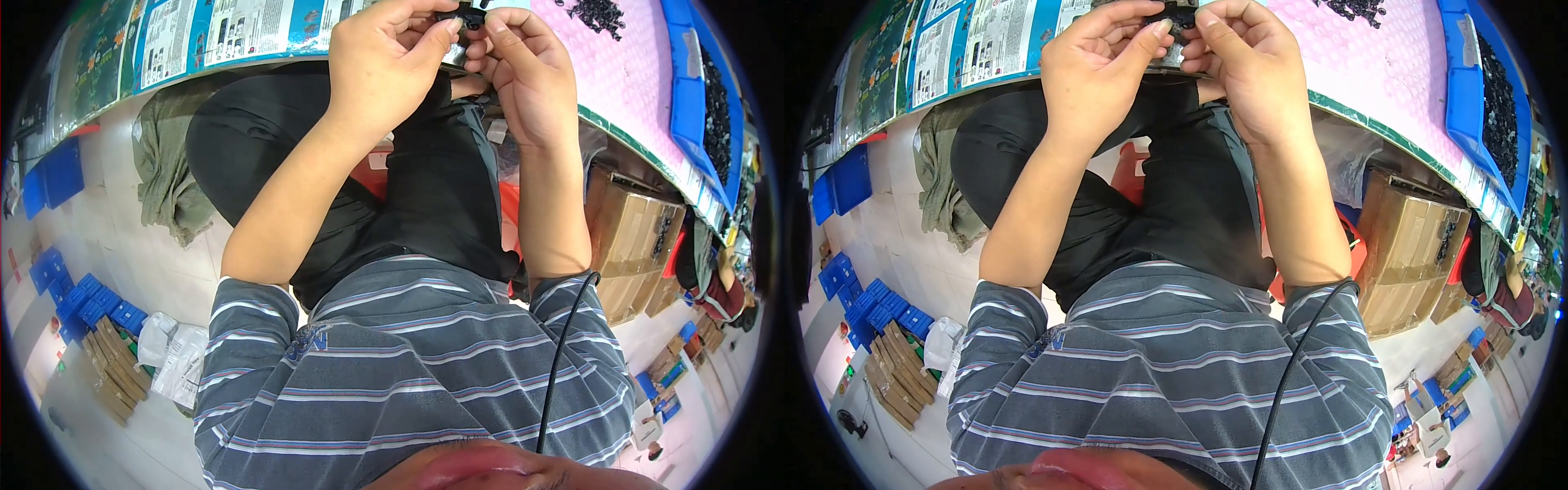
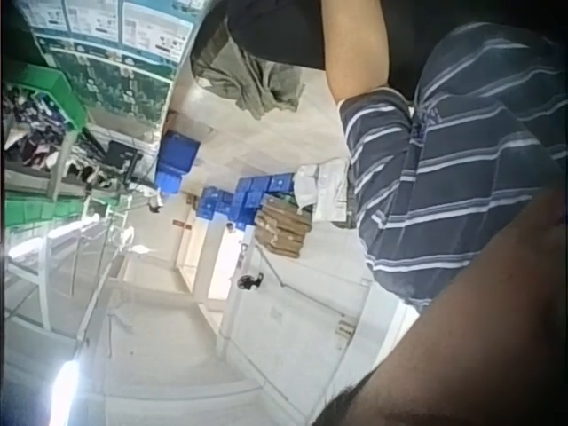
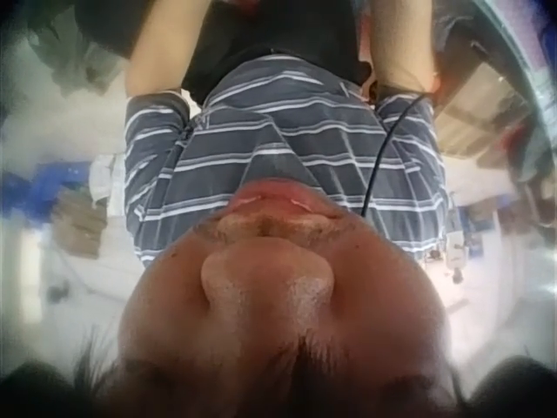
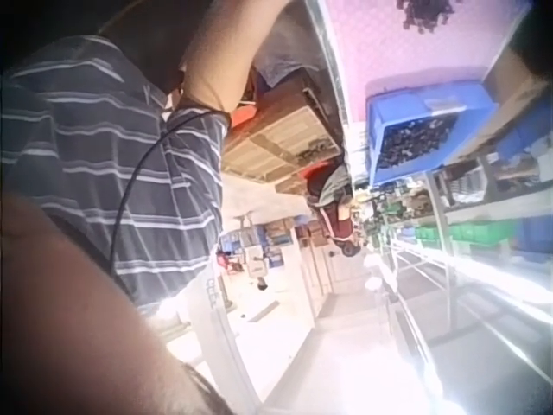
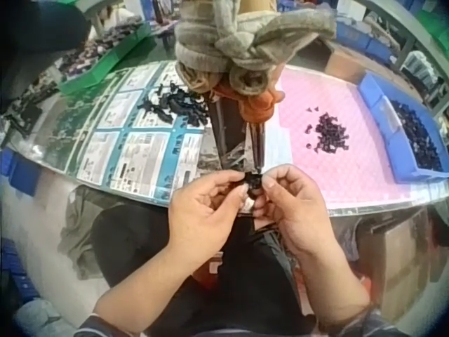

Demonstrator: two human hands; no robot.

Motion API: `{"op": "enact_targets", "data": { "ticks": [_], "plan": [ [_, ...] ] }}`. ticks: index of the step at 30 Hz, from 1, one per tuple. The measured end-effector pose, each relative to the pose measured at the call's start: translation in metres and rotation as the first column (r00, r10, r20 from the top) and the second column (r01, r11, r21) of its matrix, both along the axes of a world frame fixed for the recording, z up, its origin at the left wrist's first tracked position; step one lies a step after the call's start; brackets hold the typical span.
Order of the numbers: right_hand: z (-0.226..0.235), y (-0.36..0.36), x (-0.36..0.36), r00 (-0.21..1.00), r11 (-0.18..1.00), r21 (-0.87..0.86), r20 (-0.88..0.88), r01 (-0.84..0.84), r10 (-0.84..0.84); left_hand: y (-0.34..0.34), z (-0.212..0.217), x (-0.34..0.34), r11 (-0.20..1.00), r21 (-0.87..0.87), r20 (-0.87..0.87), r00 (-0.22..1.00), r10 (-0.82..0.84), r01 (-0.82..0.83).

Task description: The person assembles small black plastic components and electronic components by hand at an industrial workbench.

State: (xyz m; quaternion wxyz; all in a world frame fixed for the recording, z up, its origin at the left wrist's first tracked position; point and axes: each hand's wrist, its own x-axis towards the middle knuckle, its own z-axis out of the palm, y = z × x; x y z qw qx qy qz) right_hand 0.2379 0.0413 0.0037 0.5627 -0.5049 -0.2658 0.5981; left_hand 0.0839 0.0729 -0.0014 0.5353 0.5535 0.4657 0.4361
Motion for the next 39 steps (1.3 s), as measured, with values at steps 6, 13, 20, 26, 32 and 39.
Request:
{"op": "enact_targets", "data": {
  "ticks": [6, 13, 20, 26, 32, 39],
  "plan": [
    [-0.022, 0.013, 0.008, 0.971, 0.982, 0.186, 0.237, -0.033, -0.013, -0.007, 0.003, 0.006, 0.991, 0.109, 0.016, 0.997, 0.076, -0.077],
    [-0.009, 0.008, 0.006, 0.997, 0.984, 0.175, 0.073, -0.025, 0.013, -0.009, 0.003, 0.009, 0.969, 0.2, -0.001, 0.989, 0.146, -0.143],
    [-0.005, 0.01, 0.003, 0.998, 0.985, 0.17, 0.052, -0.029, 0.02, -0.008, 0.001, 0.007, 0.977, 0.15, 0.071, 0.987, 0.144, -0.153],
    [-0.059, 0.032, 0.008, 0.81, 0.701, 0.714, -0.409, -0.004, 0.421, -0.01, -0.001, 0.009, 0.969, 0.193, 0.087, 0.986, 0.142, -0.157],
    [-0.007, 0.01, -0.001, 0.998, 0.976, 0.216, 0.054, -0.037, 0.026, -0.01, -0.003, 0.004, 0.966, 0.183, 0.139, 0.978, 0.156, -0.18],
    [-0.019, 0.015, 0.004, 0.983, 0.763, 0.64, -0.067, -0.091, 0.173, -0.009, 0.0, 0.007, 0.979, 0.142, 0.15, 0.981, 0.124, -0.146]
  ]
}}
